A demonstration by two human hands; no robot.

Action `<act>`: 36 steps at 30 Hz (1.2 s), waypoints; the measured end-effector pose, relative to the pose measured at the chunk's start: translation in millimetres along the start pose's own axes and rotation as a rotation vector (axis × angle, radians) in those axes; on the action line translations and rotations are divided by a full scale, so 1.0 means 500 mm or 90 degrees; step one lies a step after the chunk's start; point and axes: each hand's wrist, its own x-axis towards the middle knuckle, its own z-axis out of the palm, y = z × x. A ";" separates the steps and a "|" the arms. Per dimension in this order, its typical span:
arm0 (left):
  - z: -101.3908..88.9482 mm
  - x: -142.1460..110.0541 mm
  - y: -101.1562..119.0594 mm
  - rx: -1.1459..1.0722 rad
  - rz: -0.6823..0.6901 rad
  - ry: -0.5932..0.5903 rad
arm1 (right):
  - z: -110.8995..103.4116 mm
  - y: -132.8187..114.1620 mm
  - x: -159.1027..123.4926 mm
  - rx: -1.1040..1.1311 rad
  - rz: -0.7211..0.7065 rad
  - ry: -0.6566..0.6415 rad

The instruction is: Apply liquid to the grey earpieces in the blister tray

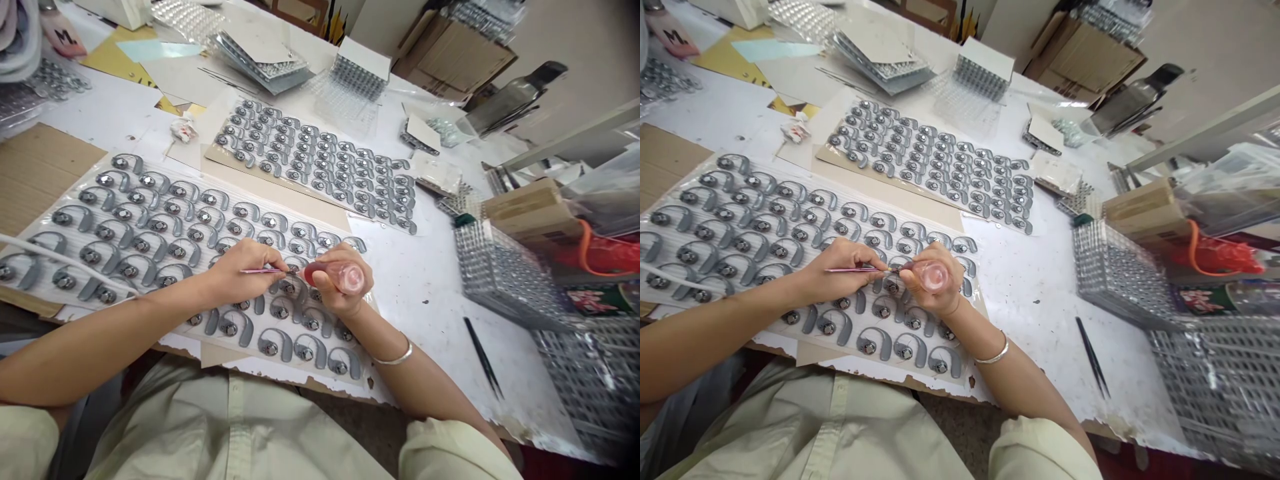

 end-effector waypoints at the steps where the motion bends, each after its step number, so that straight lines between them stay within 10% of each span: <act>1: 0.000 0.000 0.000 0.002 -0.002 0.000 | 0.000 0.001 -0.001 -0.004 0.004 -0.001; 22: 0.002 0.000 0.002 -0.019 -0.046 -0.004 | 0.002 -0.005 0.005 0.034 0.014 0.009; 32: 0.005 -0.007 0.008 0.001 -0.080 -0.021 | -0.092 0.104 0.102 0.372 0.500 0.350; 36: 0.005 -0.012 0.020 0.008 -0.133 0.011 | -0.105 0.158 0.094 0.517 0.672 0.349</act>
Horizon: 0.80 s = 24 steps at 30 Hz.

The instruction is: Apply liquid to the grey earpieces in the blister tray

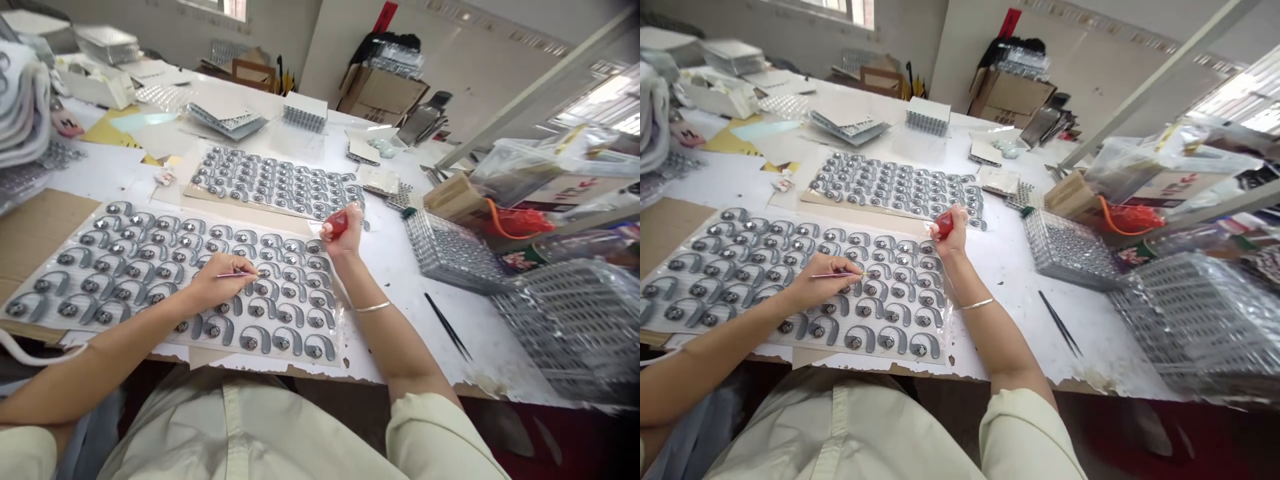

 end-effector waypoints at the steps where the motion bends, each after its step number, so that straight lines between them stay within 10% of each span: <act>1: -0.005 -0.003 0.008 0.004 -0.009 0.006 | -0.005 0.004 0.005 0.016 0.030 -0.016; 14: -0.186 -0.016 0.070 0.054 0.055 0.406 | -0.031 0.002 0.029 0.124 0.038 -0.073; 24: -0.032 0.033 0.055 0.210 0.224 0.106 | -0.005 0.014 0.008 0.027 0.005 -0.079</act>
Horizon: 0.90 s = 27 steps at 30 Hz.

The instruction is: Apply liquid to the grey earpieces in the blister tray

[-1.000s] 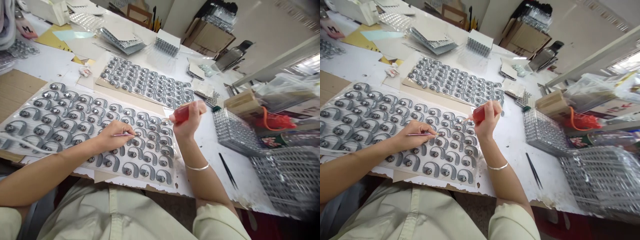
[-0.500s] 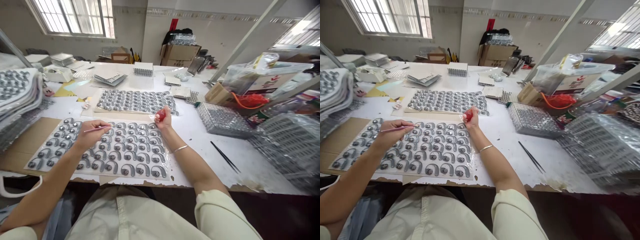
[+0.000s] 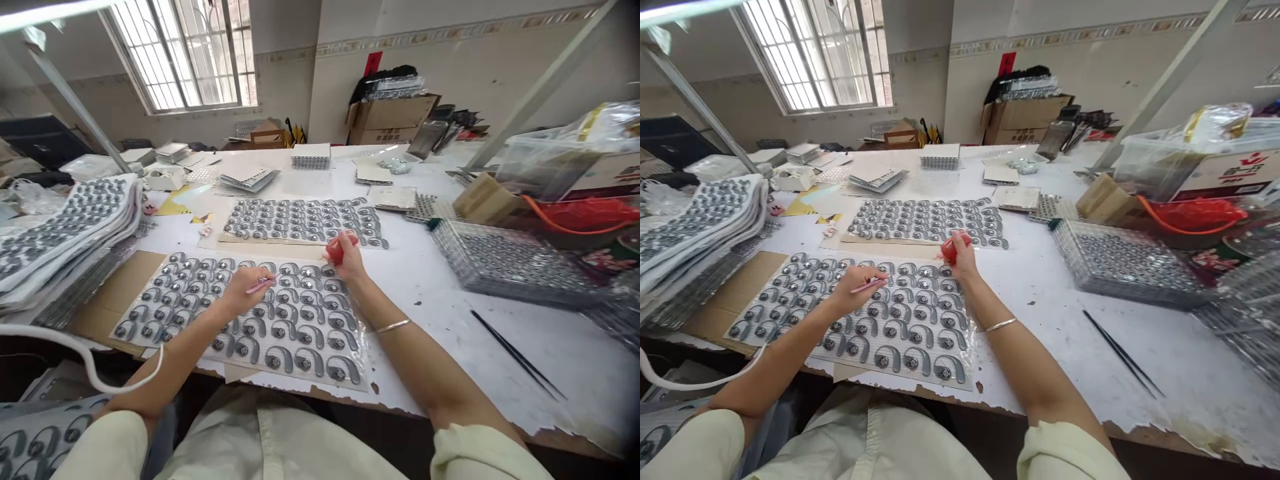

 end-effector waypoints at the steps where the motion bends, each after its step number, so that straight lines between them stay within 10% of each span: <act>1: 0.011 0.001 -0.002 0.001 0.018 -0.017 | 0.005 0.002 -0.004 -0.019 -0.002 0.002; 16: 0.079 -0.043 -0.032 0.103 0.170 -0.030 | 0.087 0.012 -0.058 -0.266 0.003 -0.079; 27: 0.074 -0.032 -0.021 0.126 0.175 -0.014 | 0.077 0.053 -0.110 -0.447 -0.300 -0.077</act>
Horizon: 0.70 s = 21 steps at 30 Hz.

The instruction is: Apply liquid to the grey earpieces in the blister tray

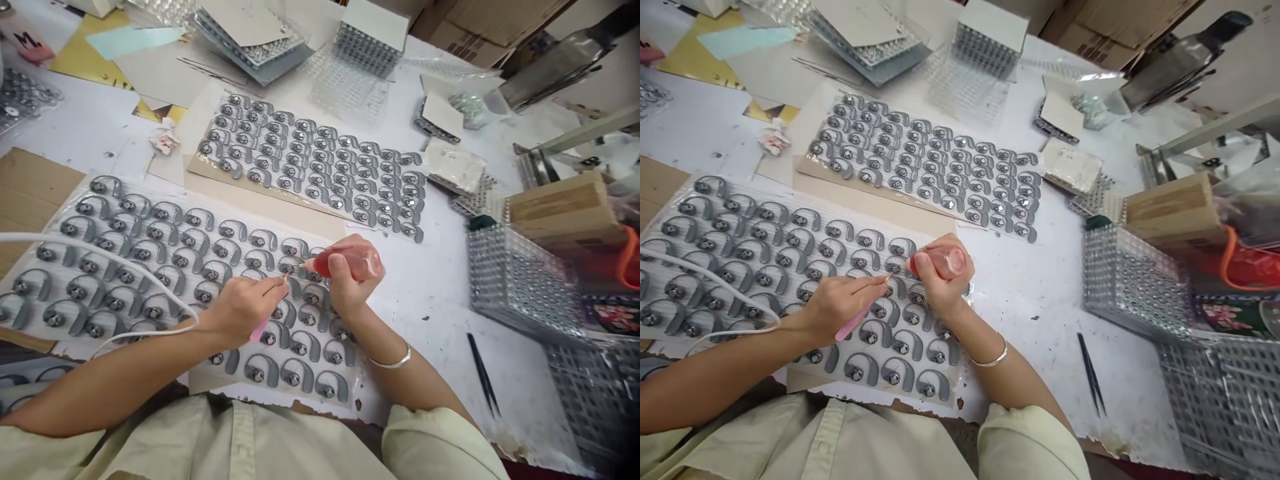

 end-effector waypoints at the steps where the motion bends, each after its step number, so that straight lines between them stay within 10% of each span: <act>1: -0.001 0.001 0.001 0.004 -0.004 -0.007 | -0.001 0.000 -0.001 -0.018 -0.020 -0.008; 21: 0.010 -0.001 0.010 0.015 -0.042 -0.125 | 0.009 0.004 -0.013 -0.106 -0.132 -0.124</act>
